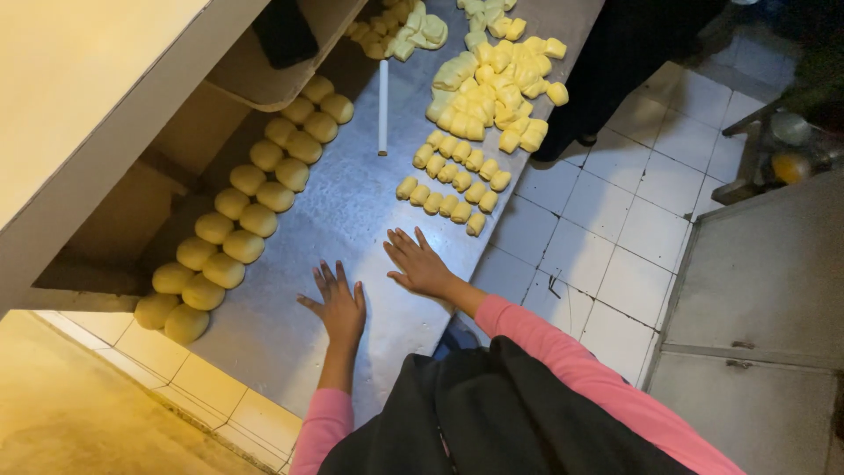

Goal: Shaping and arranging pieces of bread dough on a work surface and tray.

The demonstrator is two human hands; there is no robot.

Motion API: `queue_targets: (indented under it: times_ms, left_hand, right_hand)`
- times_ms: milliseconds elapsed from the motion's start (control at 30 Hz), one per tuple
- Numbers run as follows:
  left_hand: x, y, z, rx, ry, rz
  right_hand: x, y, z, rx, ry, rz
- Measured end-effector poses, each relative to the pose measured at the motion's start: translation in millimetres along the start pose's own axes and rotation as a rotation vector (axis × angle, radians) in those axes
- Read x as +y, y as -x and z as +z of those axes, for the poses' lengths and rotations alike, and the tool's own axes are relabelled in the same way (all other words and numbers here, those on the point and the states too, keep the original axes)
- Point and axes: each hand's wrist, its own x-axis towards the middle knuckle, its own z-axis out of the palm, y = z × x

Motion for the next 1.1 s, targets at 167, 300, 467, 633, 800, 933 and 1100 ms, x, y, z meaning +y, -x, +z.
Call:
queue_targets:
  times_ms: [167, 300, 467, 633, 800, 933, 1100]
  left_hand:
    - [-42.6, 31.7, -29.9, -0.001, -0.130, 0.141]
    - [-38.2, 78.2, -35.8, -0.135, -0.197, 0.198]
    - [14.5, 93.8, -14.4, -0.097, -0.004, 0.287]
    - [49.5, 38.5, 14.4, -0.101, 0.118, 0.080]
    - [42.8, -5.0, 11.2, -0.012, 0.024, -0.004]
    - [-8.0, 26.3, -8.7, 0.023, -0.033, 0.105]
    - [-85.6, 89.0, 66.2, 0.087, 0.017, 0.176]
  right_hand:
    - [19.6, 27.9, -11.3, -0.060, 0.035, -0.017]
    - [12.5, 62.5, -0.9, -0.193, -0.007, -0.065]
    - [-35.0, 65.7, 8.5, -0.183, -0.160, -0.226]
    - [-34.8, 22.2, 36.0, -0.066, 0.011, -0.125]
    - [-16.0, -15.6, 11.2, -0.055, -0.014, -0.003]
    - [-4.7, 33.4, -2.7, -0.082, -0.177, -0.037]
    - [2.8, 78.0, 4.3, 0.058, -0.250, 0.023]
